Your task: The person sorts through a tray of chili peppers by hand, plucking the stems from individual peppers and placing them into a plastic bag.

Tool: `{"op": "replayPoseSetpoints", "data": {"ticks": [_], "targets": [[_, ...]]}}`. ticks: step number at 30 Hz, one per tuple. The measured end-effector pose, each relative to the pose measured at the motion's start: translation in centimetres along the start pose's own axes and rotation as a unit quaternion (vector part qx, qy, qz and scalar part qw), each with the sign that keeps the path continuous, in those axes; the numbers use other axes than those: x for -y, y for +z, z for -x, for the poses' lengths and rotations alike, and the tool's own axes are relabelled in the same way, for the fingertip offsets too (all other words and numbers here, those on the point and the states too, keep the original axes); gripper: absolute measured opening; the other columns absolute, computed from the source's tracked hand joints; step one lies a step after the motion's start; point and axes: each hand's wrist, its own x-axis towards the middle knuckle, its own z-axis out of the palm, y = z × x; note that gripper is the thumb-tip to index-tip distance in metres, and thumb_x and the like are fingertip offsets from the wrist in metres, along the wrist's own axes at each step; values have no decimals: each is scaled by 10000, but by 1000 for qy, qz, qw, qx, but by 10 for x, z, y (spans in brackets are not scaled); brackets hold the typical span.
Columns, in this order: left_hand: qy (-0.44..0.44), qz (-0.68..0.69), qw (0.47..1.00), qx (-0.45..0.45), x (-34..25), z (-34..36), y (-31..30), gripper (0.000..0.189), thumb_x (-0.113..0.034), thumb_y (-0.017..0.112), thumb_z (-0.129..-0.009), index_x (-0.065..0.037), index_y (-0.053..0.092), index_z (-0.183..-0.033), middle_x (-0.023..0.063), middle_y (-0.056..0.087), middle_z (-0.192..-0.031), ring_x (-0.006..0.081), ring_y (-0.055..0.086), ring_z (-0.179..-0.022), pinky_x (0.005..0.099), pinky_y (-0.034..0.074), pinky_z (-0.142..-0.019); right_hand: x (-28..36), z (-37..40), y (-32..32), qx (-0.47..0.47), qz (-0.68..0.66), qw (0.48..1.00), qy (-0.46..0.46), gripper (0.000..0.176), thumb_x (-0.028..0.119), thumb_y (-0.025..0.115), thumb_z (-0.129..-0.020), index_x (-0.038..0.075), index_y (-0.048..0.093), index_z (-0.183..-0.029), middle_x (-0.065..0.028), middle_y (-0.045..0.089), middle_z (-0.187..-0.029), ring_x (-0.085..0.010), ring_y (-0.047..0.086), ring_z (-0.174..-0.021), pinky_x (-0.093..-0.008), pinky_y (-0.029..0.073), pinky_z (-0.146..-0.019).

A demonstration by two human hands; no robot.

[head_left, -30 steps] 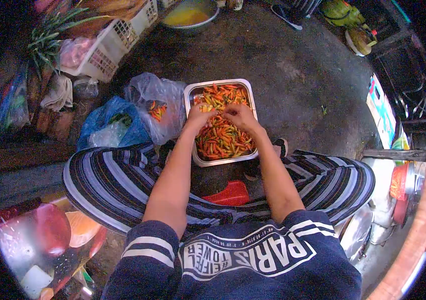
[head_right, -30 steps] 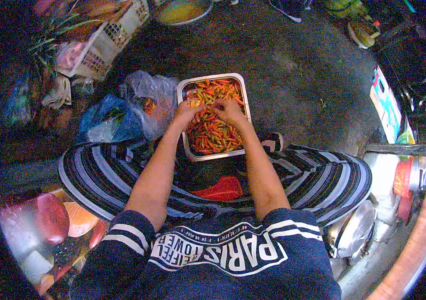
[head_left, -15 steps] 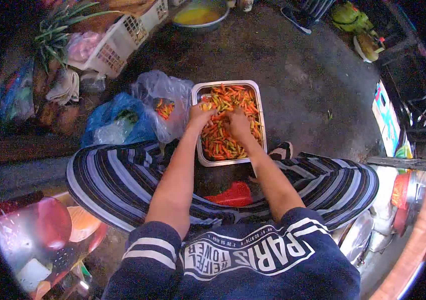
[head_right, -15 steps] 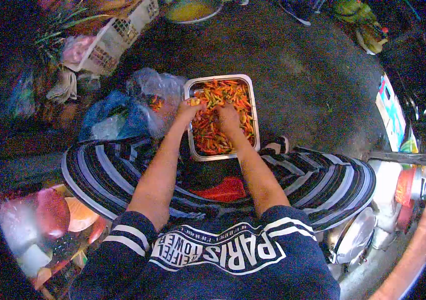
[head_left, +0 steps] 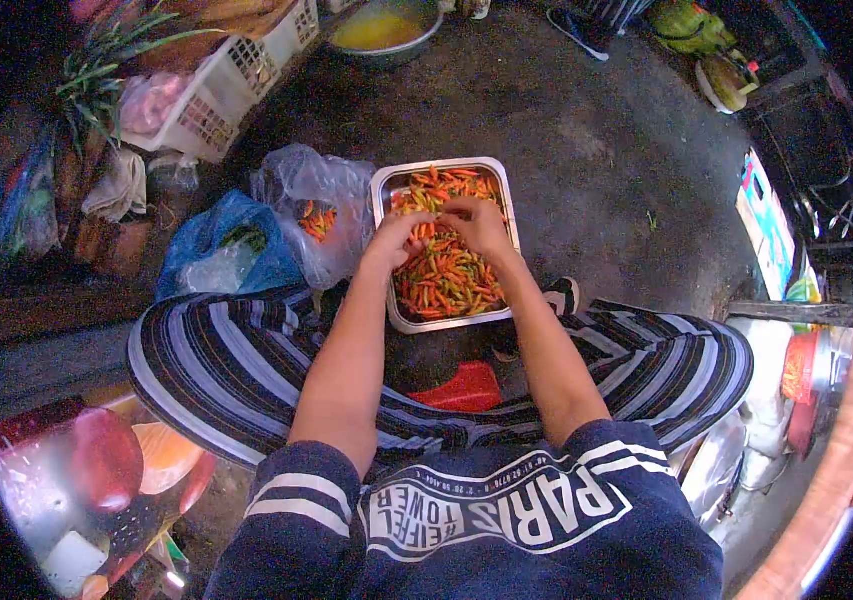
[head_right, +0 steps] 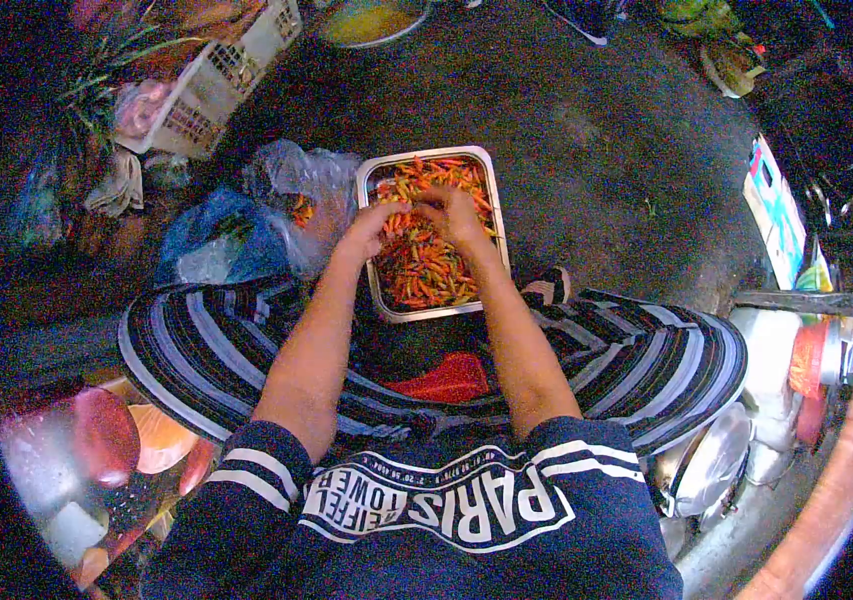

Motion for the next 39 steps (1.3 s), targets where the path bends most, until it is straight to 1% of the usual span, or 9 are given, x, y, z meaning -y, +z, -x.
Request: {"op": "replayPoseSetpoints", "data": {"ticks": [3,13,18,23,27,29,32,35,39], "targets": [[-36,37,998,39,-1,-6,-4,198,-109,693,-676,-85,565,-826,5,555,-672,123,487,-458,213,382,-375,25,1,-12,-9,-20,997,72,160,121,644,-743,-6,615,-836,-122,631,-803,-190,619,-731,-292,475,-652],[-69,124,985,93,-9,8,6,221,-72,655,-700,-34,548,-889,50,548,-695,78,437,-440,131,295,-302,10,-1,0,-34,-60,998,-11,165,108,616,-771,-17,595,-877,-84,619,-809,-168,614,-703,-272,476,-643],[-29,-5,998,60,-22,20,11,212,-73,644,-700,-68,538,-884,9,529,-639,76,447,-443,155,268,-283,20,-1,-12,6,-74,996,47,164,129,605,-791,-8,596,-879,-74,604,-818,-152,592,-745,-265,466,-702],[85,-150,983,60,-50,31,-6,160,-80,613,-706,-40,587,-858,38,574,-604,83,480,-436,193,333,-330,-9,-8,-22,71,-300,927,213,172,149,616,-790,21,602,-904,-46,609,-846,-123,566,-763,-235,446,-701],[218,-96,937,-255,-88,42,-55,135,-123,631,-672,-44,576,-767,47,542,-538,125,499,-430,245,375,-349,-44,-2,-40,57,-41,973,221,143,142,637,-758,0,633,-779,-34,607,-673,-117,562,-593,-255,437,-526],[261,-80,917,-290,-78,13,-119,100,-118,621,-677,-55,565,-731,54,543,-553,135,507,-432,266,387,-351,-46,7,-48,60,52,974,211,152,147,661,-719,2,642,-678,-60,599,-583,-134,558,-521,-271,436,-502],[140,-74,908,-387,-58,-35,-178,56,-83,598,-694,-56,553,-711,61,538,-566,163,505,-425,281,375,-333,-75,19,-41,28,252,937,242,139,181,710,-627,62,669,-685,-144,623,-650,-256,620,-607,-326,484,-604],[173,-52,945,-273,-10,-84,-228,63,-109,581,-721,-55,548,-726,71,542,-595,190,514,-445,307,402,-364,-74,35,-35,61,230,946,218,120,167,704,-631,71,669,-693,-162,627,-703,-284,622,-680,-343,493,-649],[69,108,924,-360,25,-166,-266,137,-194,549,-759,-64,564,-716,70,552,-618,190,542,-520,330,439,-456,-69,53,-10,-25,285,937,199,178,194,706,-653,51,658,-747,-170,621,-782,-310,607,-764,-380,491,-671]]}}
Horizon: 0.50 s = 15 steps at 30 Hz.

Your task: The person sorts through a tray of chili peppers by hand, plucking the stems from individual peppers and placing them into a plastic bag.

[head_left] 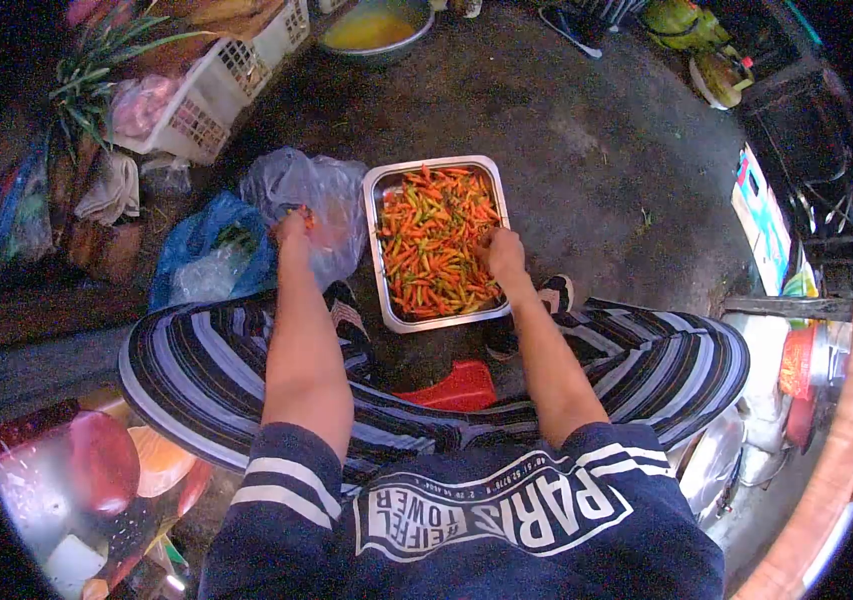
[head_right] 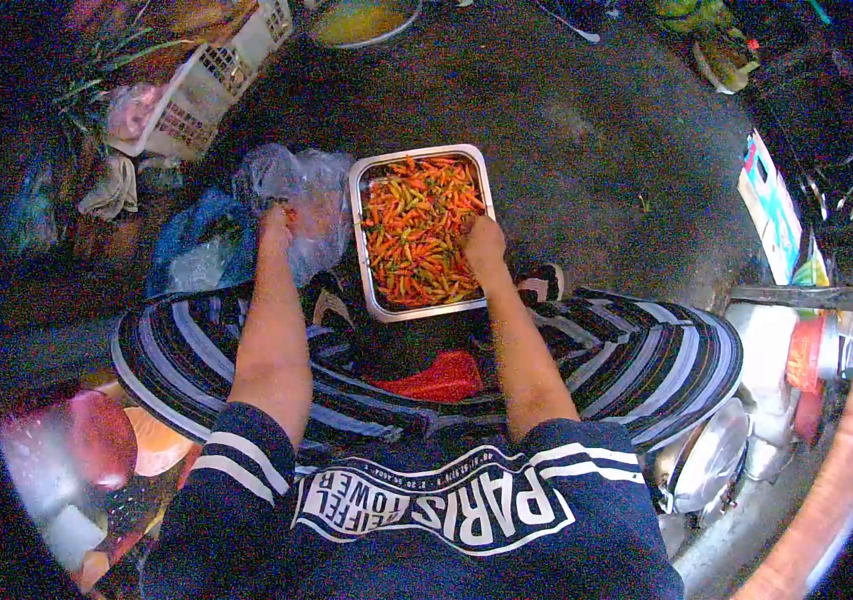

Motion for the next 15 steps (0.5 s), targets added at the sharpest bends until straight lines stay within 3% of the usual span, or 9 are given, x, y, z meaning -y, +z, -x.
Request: {"op": "replayPoseSetpoints", "data": {"ticks": [4,5,6,8,10,11,12,13,15], "targets": [[-14,8,986,165,-44,110,-7,131,-186,534,-758,-60,569,-755,72,552,-618,187,541,-518,322,451,-492,-5,-2,14,-19,-30,999,-22,280,275,713,-655,12,620,-680,-195,612,-786,-344,593,-765,-400,485,-666],[-7,1,984,180,-52,125,-8,132,-184,530,-758,-58,571,-764,73,552,-618,186,541,-517,320,454,-501,36,11,-42,48,-8,999,19,330,306,702,-655,-12,625,-699,-222,604,-753,-341,599,-742,-401,482,-659],[-4,0,984,176,-62,126,-7,132,-184,530,-758,-58,571,-764,73,552,-618,186,541,-517,320,454,-501,36,7,-41,50,-12,999,16,330,306,702,-655,-12,625,-699,-222,604,-753,-341,599,-742,-401,482,-659],[143,-274,948,76,-78,126,1,139,-152,534,-738,-27,564,-791,116,581,-678,226,579,-584,343,468,-529,28,-6,-43,89,-40,995,19,350,310,686,-662,-31,623,-711,-231,601,-715,-328,611,-710,-399,479,-639],[211,-371,904,-5,-124,243,21,173,-152,530,-733,-6,567,-818,149,599,-745,251,598,-677,360,473,-574,39,-11,-58,75,-45,996,27,350,294,675,-670,-44,619,-743,-212,606,-688,-314,618,-688,-385,478,-623],[237,-417,876,-52,-150,308,32,191,-152,528,-730,4,569,-832,166,608,-779,263,607,-723,368,475,-597,39,-17,-58,51,-98,994,-21,347,289,670,-679,-43,620,-767,-202,610,-689,-299,621,-675,-372,476,-611],[342,-434,830,-78,-149,317,45,205,-146,527,-727,4,570,-860,180,609,-822,269,607,-765,372,476,-631,40,-22,-59,26,-151,986,-70,344,284,665,-689,-41,622,-791,-192,614,-690,-283,623,-662,-359,475,-598],[443,-444,772,-103,-146,322,58,223,-140,526,-723,3,572,-888,193,610,-865,274,607,-807,376,476,-666,54,-21,-75,65,-176,979,-77,277,227,642,-727,-28,628,-835,-149,623,-684,-218,617,-627,-324,470,-580],[452,-363,807,111,-127,341,85,224,-142,529,-724,-7,583,-894,193,608,-854,285,602,-806,365,465,-710,74,-18,-92,93,-239,963,-75,230,190,627,-743,-22,631,-834,-120,627,-684,-184,607,-619,-305,468,-571]]}}
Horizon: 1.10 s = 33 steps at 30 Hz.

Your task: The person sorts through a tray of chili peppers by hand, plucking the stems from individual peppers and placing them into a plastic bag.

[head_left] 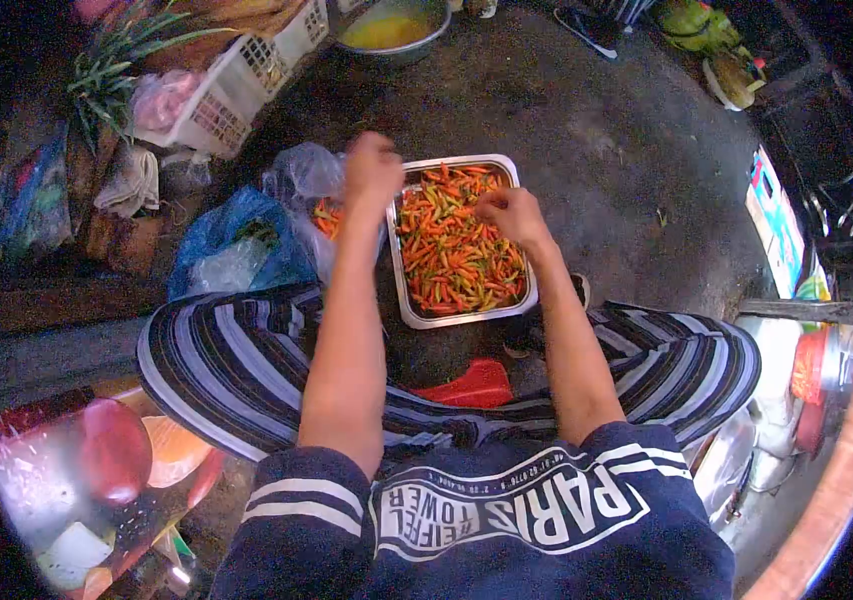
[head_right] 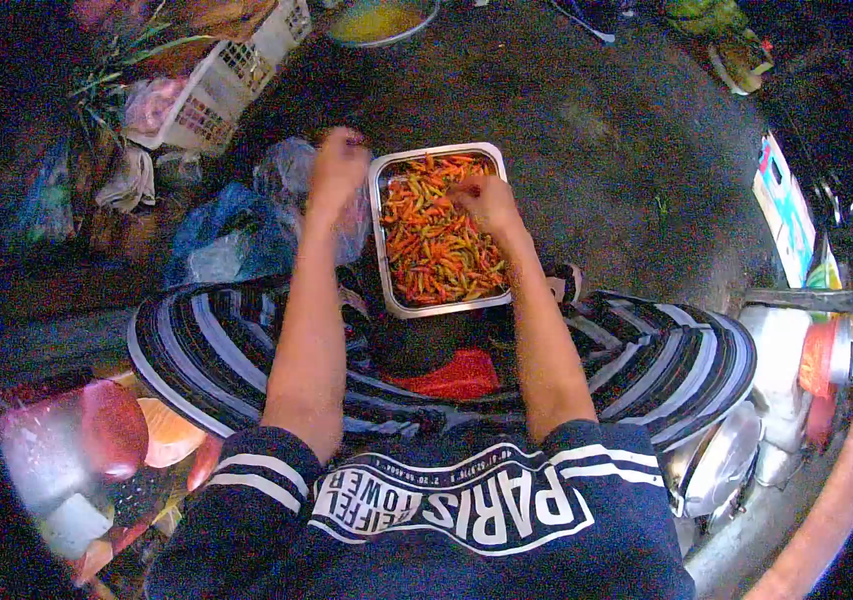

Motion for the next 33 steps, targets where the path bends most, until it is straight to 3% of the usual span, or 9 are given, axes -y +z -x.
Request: {"op": "replayPoseSetpoints", "data": {"ticks": [3,6,8,11,16,25,27,28,33], "targets": [[104,16,953,283,22,18,69,136,-141,538,-747,-68,578,-854,130,606,-775,252,593,-740,360,449,-665,22,2,-4,9,-41,999,-30,147,112,598,-770,-20,632,-824,-64,632,-689,-118,587,-615,-258,465,-562],[122,99,954,256,26,40,81,110,-140,538,-789,-42,566,-830,94,585,-696,197,573,-665,333,444,-613,5,-1,0,-43,-48,992,-104,163,137,600,-789,-19,629,-827,-69,632,-715,-105,588,-645,-249,461,-573],[-93,279,887,355,23,43,71,166,-197,561,-824,-39,610,-843,36,589,-767,145,547,-718,269,424,-651,-12,-3,4,-29,-79,994,-68,162,146,599,-796,-11,629,-823,-57,631,-720,-103,583,-646,-245,460,-587],[-128,290,859,402,22,43,67,155,-208,577,-826,-55,601,-846,2,564,-750,110,530,-692,235,408,-631,-2,1,0,21,-161,987,-1,156,159,598,-808,7,629,-822,-33,632,-739,-93,573,-655,-229,453,-608],[-170,404,803,403,35,39,71,168,-202,590,-816,-48,584,-885,10,572,-777,111,543,-711,242,425,-654,-2,0,0,83,-251,960,89,152,180,611,-808,38,619,-860,-6,625,-786,-65,552,-677,-194,434,-608],[-214,483,767,365,39,40,55,171,-175,585,-811,-50,570,-926,33,594,-834,137,564,-755,288,448,-725,-18,-2,21,186,-559,792,161,154,170,634,-791,45,600,-874,-24,610,-782,-97,559,-692,-227,458,-626],[-237,458,790,332,67,30,56,166,-173,579,-813,-55,566,-929,33,594,-816,140,568,-738,306,455,-723,-41,-6,47,137,-192,971,38,120,132,632,-771,39,613,-844,-30,605,-762,-139,570,-693,-257,464,-647],[-236,402,833,299,85,27,57,152,-178,566,-819,-61,559,-917,37,591,-774,145,569,-709,312,460,-691,-47,-5,60,93,12,996,14,135,91,630,-716,43,622,-843,-65,596,-767,-212,574,-753,-288,460,-697],[-286,357,877,146,122,29,60,127,-141,503,-816,-34,555,-859,55,581,-653,149,574,-557,265,452,-516,-42,-1,140,56,184,966,-171,198,75,598,-665,53,625,-861,-125,563,-833,-285,537,-892,-348,452,-758]]}}
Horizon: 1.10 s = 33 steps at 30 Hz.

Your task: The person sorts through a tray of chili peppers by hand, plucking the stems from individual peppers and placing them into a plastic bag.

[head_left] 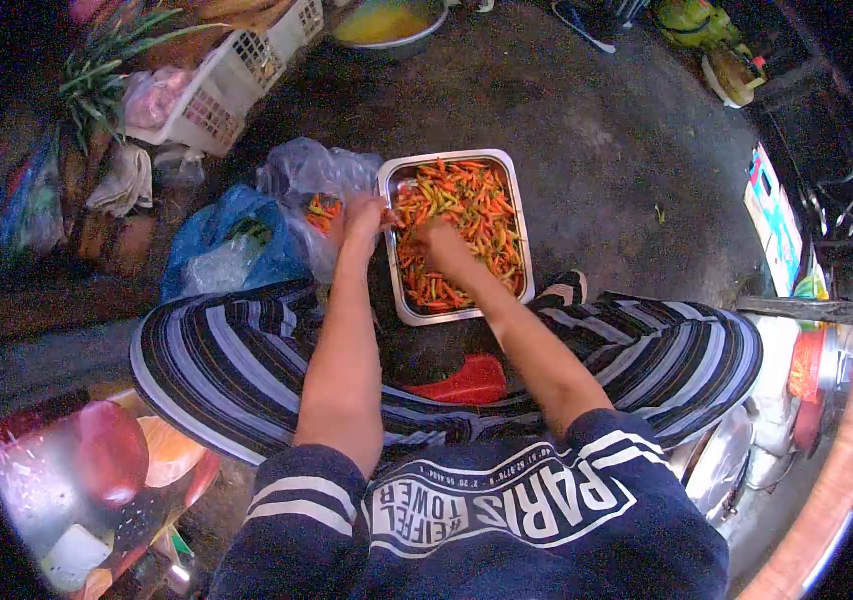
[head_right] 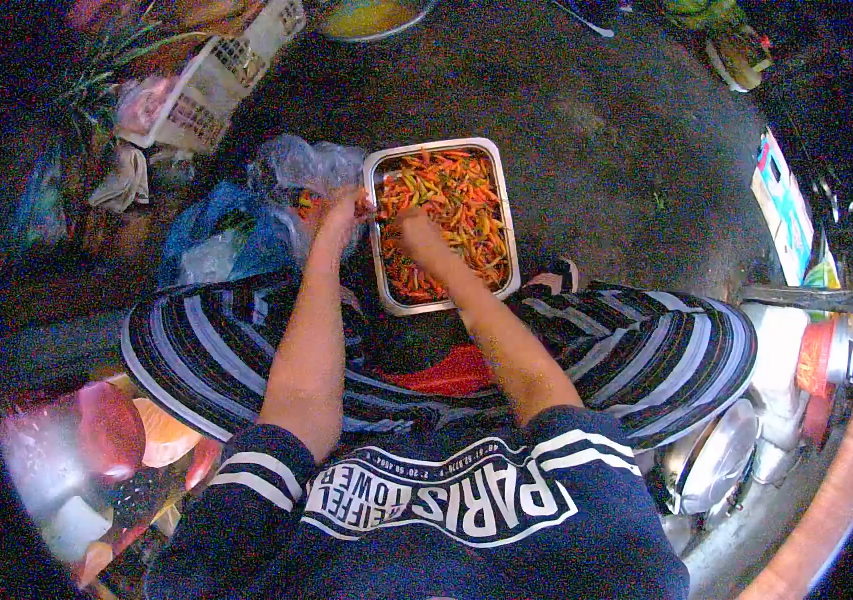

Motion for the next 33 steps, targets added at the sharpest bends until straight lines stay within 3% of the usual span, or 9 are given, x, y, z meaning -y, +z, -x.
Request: {"op": "replayPoseSetpoints", "data": {"ticks": [3,6,12,18,20,24,30,32,33], "targets": [[56,-25,998,-18,2,9,-1,140,-153,510,-800,-23,553,-830,60,583,-638,150,569,-538,260,438,-489,-3,-1,47,-12,-20,1000,0,177,74,576,-673,57,623,-842,-140,550,-865,-303,530,-904,-383,454,-756],[11,-131,991,5,-14,22,-1,140,-150,515,-793,-17,555,-812,71,587,-638,152,573,-539,265,437,-482,18,14,18,-12,81,997,-3,163,95,594,-679,61,608,-838,-145,560,-928,-310,565,-828,-395,475,-707],[15,-44,999,20,5,12,6,107,-101,528,-775,0,548,-804,96,593,-654,182,591,-570,285,472,-529,1,23,-25,52,138,988,41,270,144,662,-635,34,587,-869,-162,585,-908,-309,588,-780,-407,479,-671],[57,-48,996,49,-17,40,44,107,-99,546,-777,-4,543,-825,83,601,-744,172,594,-668,283,468,-611,-6,7,-89,-75,-117,979,151,204,147,653,-660,-11,621,-785,-183,616,-753,-250,615,-648,-336,471,-603],[83,-235,958,139,-16,32,51,179,-164,564,-774,-76,550,-929,42,555,-852,160,527,-824,266,437,-590,-9,7,-101,-64,-140,979,135,207,129,638,-695,-21,617,-837,-142,628,-750,-172,608,-632,-298,472,-602],[29,-178,970,166,-27,45,61,166,-192,593,-784,-67,532,-875,16,535,-763,120,499,-631,230,404,-548,-18,6,-104,-34,-270,955,115,170,103,604,-773,-35,596,-873,-49,616,-739,-111,578,-631,-244,466,-589],[0,-39,961,272,-20,35,56,86,-87,574,-817,-47,498,-824,55,551,-735,132,510,-579,284,470,-523,-15,10,-113,65,-457,865,198,187,189,612,-782,24,635,-865,-25,628,-769,-135,559,-677,-249,445,-659],[-10,-30,961,276,-27,40,54,96,-87,586,-809,-48,498,-821,60,553,-736,130,512,-574,280,471,-529,-18,9,-108,100,-602,742,278,170,120,587,-807,13,592,-938,-49,608,-871,-113,560,-798,-216,444,-743],[-19,-21,960,280,-31,43,53,106,-87,597,-801,-49,499,-817,66,556,-736,128,513,-569,276,471,-536,-23,10,-102,101,-602,742,278,170,120,587,-807,13,592,-938,-49,608,-871,-113,560,-798,-216,444,-743]]}}
